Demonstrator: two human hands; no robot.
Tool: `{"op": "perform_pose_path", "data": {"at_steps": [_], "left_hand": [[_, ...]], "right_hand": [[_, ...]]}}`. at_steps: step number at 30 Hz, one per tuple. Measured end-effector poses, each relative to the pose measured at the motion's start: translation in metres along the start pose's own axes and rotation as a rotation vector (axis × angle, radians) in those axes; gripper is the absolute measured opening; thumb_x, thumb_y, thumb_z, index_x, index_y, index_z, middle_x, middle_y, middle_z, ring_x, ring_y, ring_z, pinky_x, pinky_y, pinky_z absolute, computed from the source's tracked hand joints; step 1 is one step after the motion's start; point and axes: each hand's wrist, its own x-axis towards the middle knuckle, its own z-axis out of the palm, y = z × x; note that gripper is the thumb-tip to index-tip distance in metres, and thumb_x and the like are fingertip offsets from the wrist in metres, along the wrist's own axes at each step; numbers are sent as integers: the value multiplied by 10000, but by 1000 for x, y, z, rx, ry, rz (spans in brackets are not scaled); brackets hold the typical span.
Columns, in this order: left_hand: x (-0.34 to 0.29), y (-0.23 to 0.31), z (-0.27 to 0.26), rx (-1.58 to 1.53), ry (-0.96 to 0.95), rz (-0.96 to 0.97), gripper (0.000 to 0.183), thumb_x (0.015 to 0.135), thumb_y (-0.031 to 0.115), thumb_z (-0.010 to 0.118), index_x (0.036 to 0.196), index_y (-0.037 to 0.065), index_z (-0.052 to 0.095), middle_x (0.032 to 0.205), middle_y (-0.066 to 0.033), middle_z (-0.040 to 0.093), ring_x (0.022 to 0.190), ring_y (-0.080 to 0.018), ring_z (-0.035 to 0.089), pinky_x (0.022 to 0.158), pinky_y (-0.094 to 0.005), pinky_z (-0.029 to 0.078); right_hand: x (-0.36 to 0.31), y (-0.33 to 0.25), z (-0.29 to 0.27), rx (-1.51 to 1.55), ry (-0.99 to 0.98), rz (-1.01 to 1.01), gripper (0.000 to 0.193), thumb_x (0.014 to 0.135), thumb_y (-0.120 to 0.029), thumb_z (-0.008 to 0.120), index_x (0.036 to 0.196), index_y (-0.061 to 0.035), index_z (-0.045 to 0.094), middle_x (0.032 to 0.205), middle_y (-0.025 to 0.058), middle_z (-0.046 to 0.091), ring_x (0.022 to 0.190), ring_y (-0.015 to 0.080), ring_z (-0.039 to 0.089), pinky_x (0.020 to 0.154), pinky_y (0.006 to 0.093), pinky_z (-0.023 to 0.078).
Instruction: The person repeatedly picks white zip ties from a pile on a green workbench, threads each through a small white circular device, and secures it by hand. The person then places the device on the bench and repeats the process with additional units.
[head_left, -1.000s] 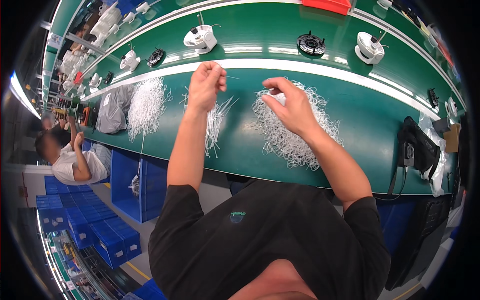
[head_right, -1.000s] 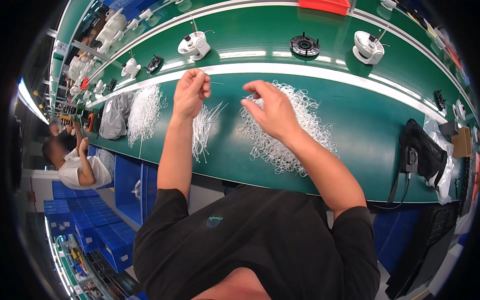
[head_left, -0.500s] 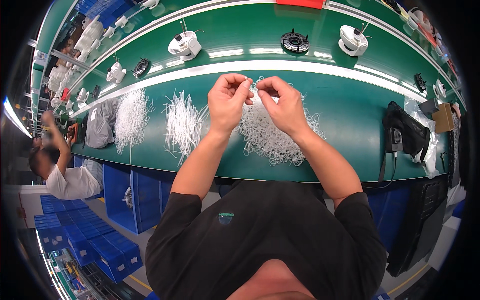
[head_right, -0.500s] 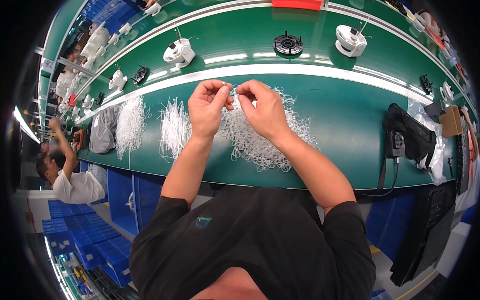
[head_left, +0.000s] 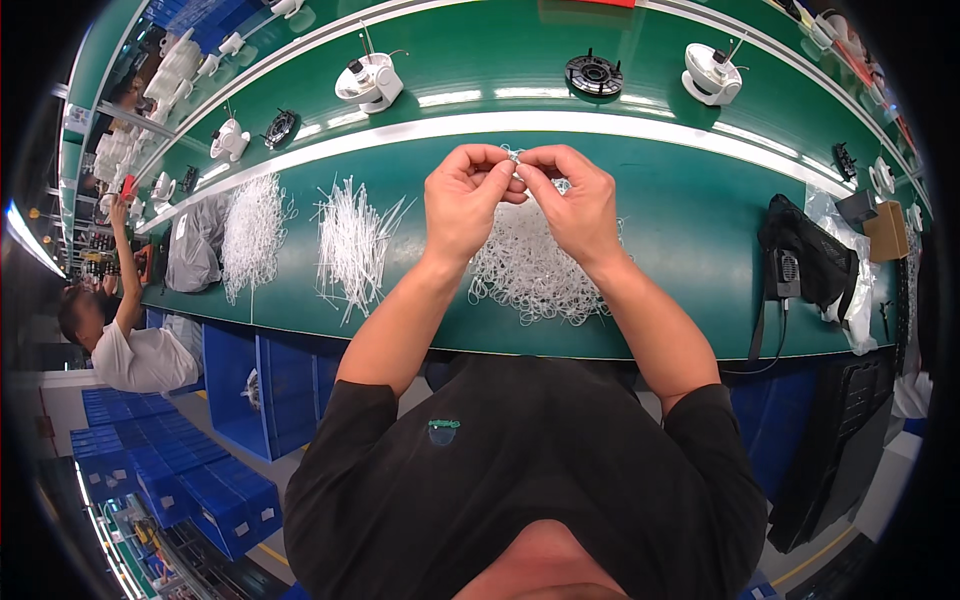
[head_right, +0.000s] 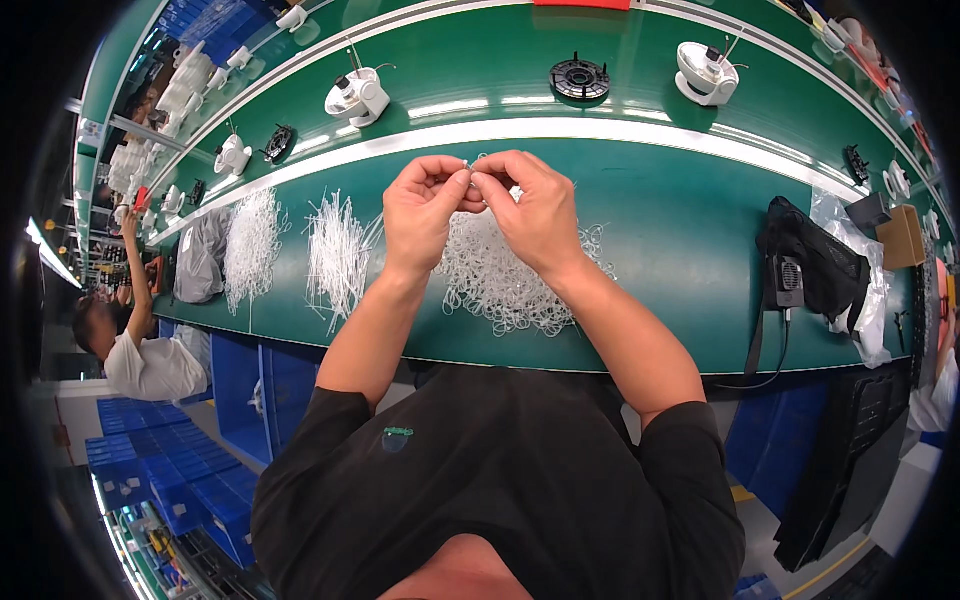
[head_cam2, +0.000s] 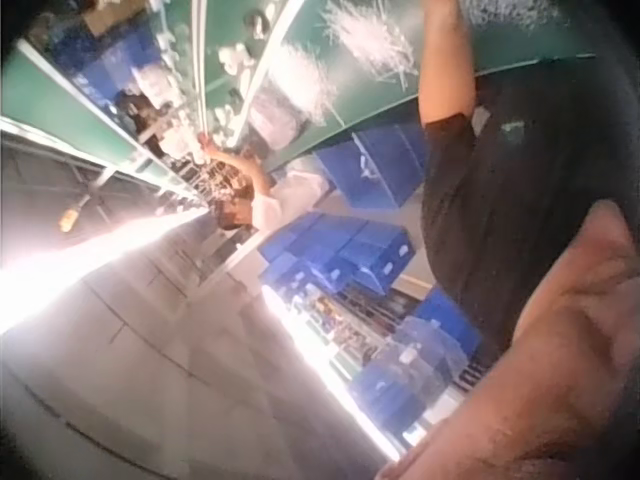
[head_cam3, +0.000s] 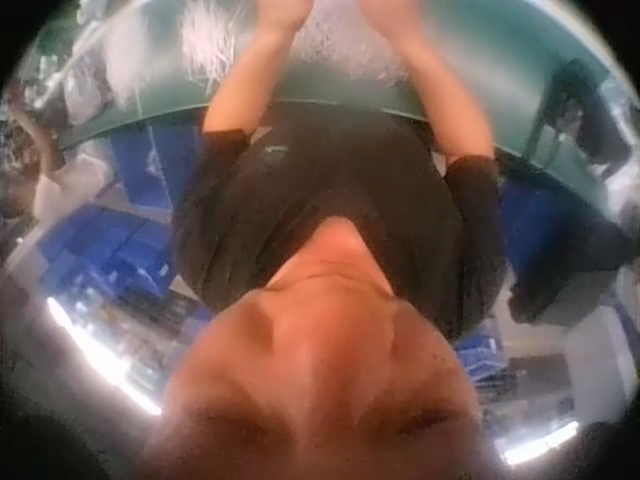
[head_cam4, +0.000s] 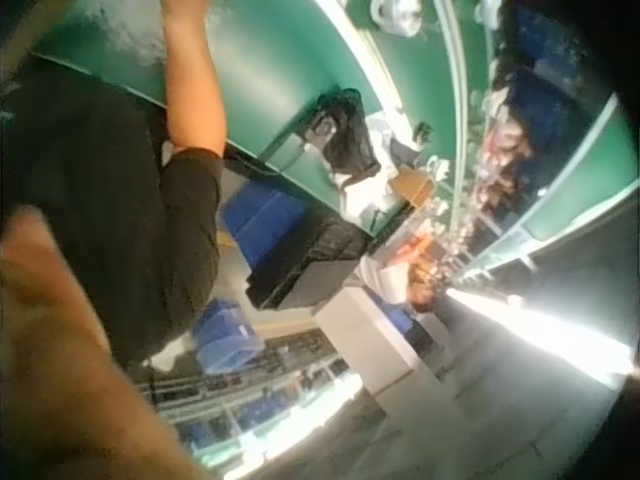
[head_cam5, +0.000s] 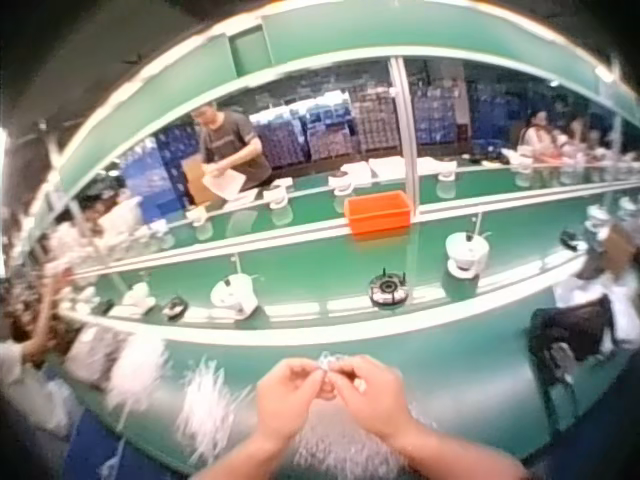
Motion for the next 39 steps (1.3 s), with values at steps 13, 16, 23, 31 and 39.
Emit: {"op": "perform_pose_path", "data": {"at_steps": [13, 16, 23, 31, 39], "left_hand": [[-3, -7, 10, 50, -6, 8, 123, 936, 23, 631, 1022, -60, 603, 876, -113, 683, 747, -144, 689, 660, -276, 604], [-1, -4, 11, 30, -13, -4, 119, 938, 18, 624, 1022, -62, 599, 870, -112, 680, 745, -147, 690, 660, -278, 606], [-3, -8, 12, 25, -30, -6, 119, 939, 17, 621, 1024, -63, 595, 882, -118, 681, 746, -153, 693, 669, -281, 609], [-4, -10, 14, 45, -22, -8, 122, 939, 23, 623, 1021, -63, 595, 876, -118, 684, 739, -151, 694, 662, -277, 605], [-7, -13, 13, 136, -91, 13, 119, 937, 28, 626, 1020, -54, 602, 890, -103, 687, 768, -141, 692, 667, -275, 605]], "right_hand": [[1, -1, -14, 11, -13, 80, 94, 856, -56, 710, 912, 12, 679, 834, 85, 714, 746, 146, 675, 695, 287, 541], [-1, 3, -15, 17, -20, 71, 103, 860, -67, 722, 922, 10, 691, 828, 63, 718, 737, 118, 651, 690, 269, 522], [-1, 3, -17, 25, -37, 66, 97, 852, -57, 722, 914, 12, 692, 818, 67, 718, 729, 122, 657, 685, 272, 528], [-2, 1, -22, 26, -66, 88, 104, 850, -62, 723, 917, 11, 693, 821, 71, 721, 734, 126, 662, 692, 273, 531], [-1, 2, -24, 2, -62, 111, 104, 858, -64, 706, 914, 18, 674, 844, 101, 720, 760, 161, 698, 701, 292, 559]]}}
